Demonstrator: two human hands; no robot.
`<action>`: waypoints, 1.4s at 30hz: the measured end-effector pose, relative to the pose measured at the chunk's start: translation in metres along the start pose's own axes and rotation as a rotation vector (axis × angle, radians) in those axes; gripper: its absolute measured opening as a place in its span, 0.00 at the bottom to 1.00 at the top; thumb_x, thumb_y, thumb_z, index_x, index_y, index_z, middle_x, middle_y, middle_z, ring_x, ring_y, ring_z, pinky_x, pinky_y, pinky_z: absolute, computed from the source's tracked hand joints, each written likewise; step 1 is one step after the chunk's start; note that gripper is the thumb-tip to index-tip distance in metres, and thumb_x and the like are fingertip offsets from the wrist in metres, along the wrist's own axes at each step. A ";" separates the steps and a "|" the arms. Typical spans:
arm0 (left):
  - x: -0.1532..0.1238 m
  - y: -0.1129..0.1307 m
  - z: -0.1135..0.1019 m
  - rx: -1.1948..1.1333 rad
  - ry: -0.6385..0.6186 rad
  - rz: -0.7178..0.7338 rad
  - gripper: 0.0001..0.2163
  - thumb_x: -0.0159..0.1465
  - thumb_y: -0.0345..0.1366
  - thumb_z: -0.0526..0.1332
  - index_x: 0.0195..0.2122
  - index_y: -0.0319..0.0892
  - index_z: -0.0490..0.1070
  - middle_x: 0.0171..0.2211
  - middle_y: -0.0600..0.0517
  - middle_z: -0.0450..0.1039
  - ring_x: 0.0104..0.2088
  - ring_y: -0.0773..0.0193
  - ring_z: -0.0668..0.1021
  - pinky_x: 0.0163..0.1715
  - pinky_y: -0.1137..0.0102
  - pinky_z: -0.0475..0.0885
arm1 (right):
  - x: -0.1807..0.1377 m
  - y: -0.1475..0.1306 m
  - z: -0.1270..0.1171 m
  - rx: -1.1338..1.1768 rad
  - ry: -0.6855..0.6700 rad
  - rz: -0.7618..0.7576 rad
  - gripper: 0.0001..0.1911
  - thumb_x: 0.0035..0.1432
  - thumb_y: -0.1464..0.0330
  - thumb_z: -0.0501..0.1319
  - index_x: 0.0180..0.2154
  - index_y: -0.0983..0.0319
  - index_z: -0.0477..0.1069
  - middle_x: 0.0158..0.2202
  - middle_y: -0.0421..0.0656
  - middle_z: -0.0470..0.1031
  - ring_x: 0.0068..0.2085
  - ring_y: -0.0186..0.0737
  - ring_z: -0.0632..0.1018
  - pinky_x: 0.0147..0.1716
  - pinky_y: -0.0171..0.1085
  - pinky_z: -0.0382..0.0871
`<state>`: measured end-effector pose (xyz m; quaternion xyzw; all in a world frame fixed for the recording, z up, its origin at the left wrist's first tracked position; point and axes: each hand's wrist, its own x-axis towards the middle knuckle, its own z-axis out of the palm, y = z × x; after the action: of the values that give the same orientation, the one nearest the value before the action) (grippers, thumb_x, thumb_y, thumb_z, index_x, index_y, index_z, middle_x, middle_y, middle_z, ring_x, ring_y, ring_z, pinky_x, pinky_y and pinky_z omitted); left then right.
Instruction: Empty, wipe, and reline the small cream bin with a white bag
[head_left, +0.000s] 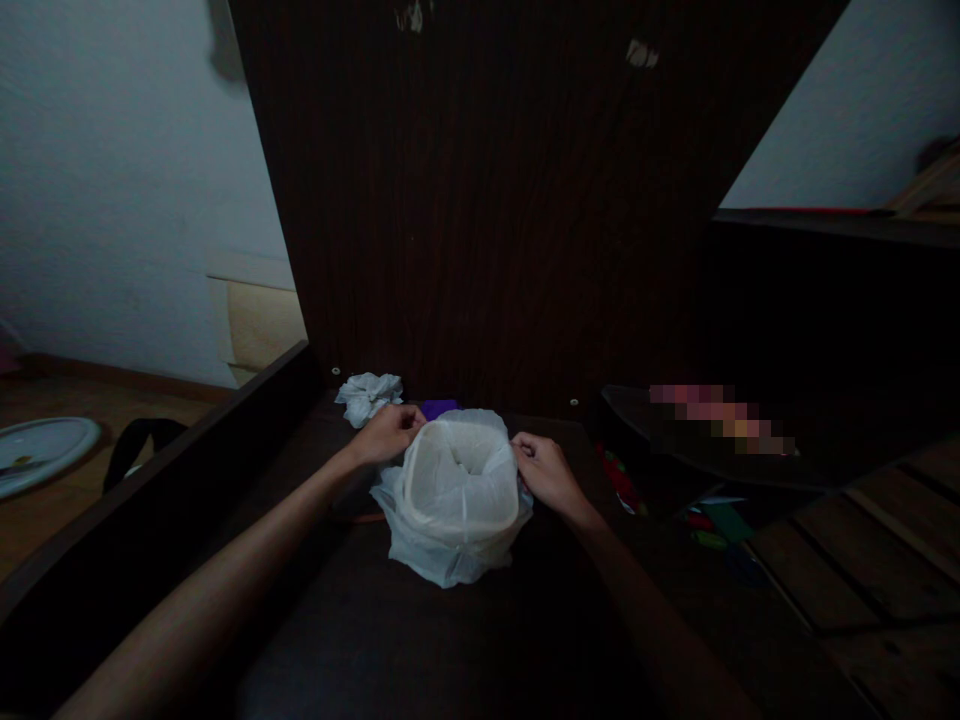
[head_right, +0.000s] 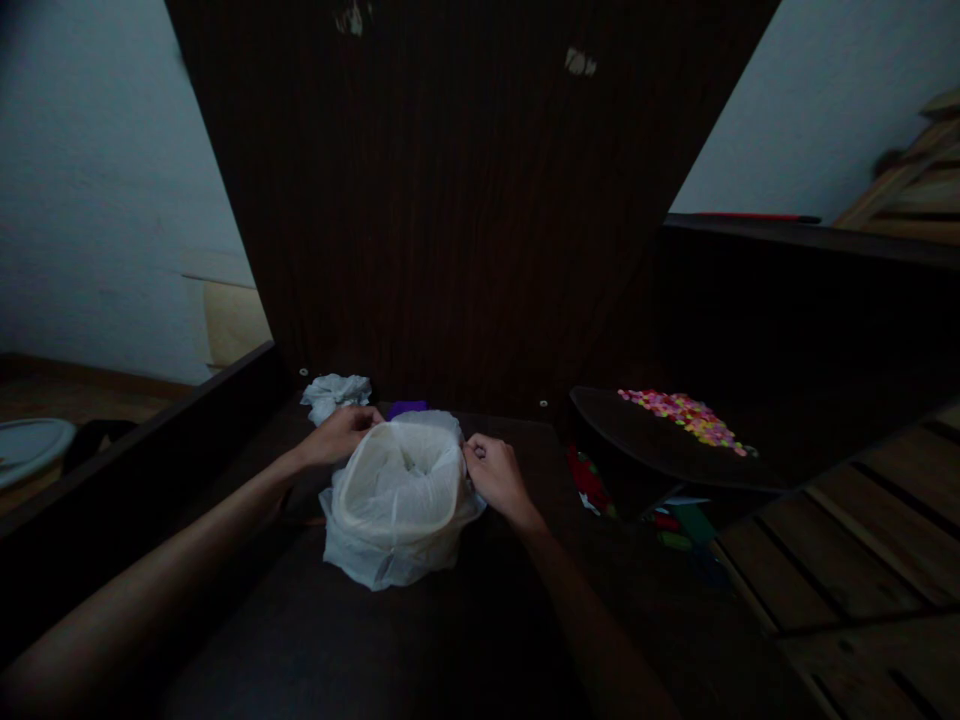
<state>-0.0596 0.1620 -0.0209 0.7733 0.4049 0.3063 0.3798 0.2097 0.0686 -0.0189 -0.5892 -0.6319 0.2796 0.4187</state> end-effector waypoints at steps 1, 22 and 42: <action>0.000 0.000 0.001 0.014 -0.018 -0.004 0.12 0.55 0.46 0.63 0.26 0.40 0.74 0.25 0.52 0.74 0.28 0.62 0.73 0.26 0.72 0.66 | 0.000 0.001 0.000 0.000 0.006 0.006 0.16 0.57 0.57 0.57 0.21 0.57 0.65 0.17 0.38 0.67 0.21 0.37 0.69 0.21 0.34 0.59; -0.020 0.030 -0.002 0.053 0.368 0.038 0.16 0.69 0.49 0.55 0.41 0.41 0.74 0.40 0.47 0.77 0.41 0.57 0.78 0.42 0.65 0.74 | 0.015 -0.011 -0.015 0.022 0.074 -0.093 0.20 0.58 0.49 0.60 0.28 0.60 0.70 0.26 0.40 0.72 0.30 0.39 0.72 0.31 0.37 0.64; -0.140 0.078 0.037 0.686 0.225 1.026 0.12 0.74 0.26 0.53 0.52 0.37 0.73 0.37 0.46 0.81 0.37 0.61 0.78 0.37 0.66 0.74 | -0.075 -0.047 -0.037 -0.346 -0.343 -0.382 0.15 0.66 0.58 0.64 0.30 0.60 0.75 0.28 0.40 0.75 0.29 0.36 0.72 0.29 0.35 0.62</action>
<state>-0.0677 -0.0008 0.0019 0.9100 0.0948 0.3819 -0.1306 0.2141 -0.0176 0.0245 -0.4665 -0.8309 0.1793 0.2446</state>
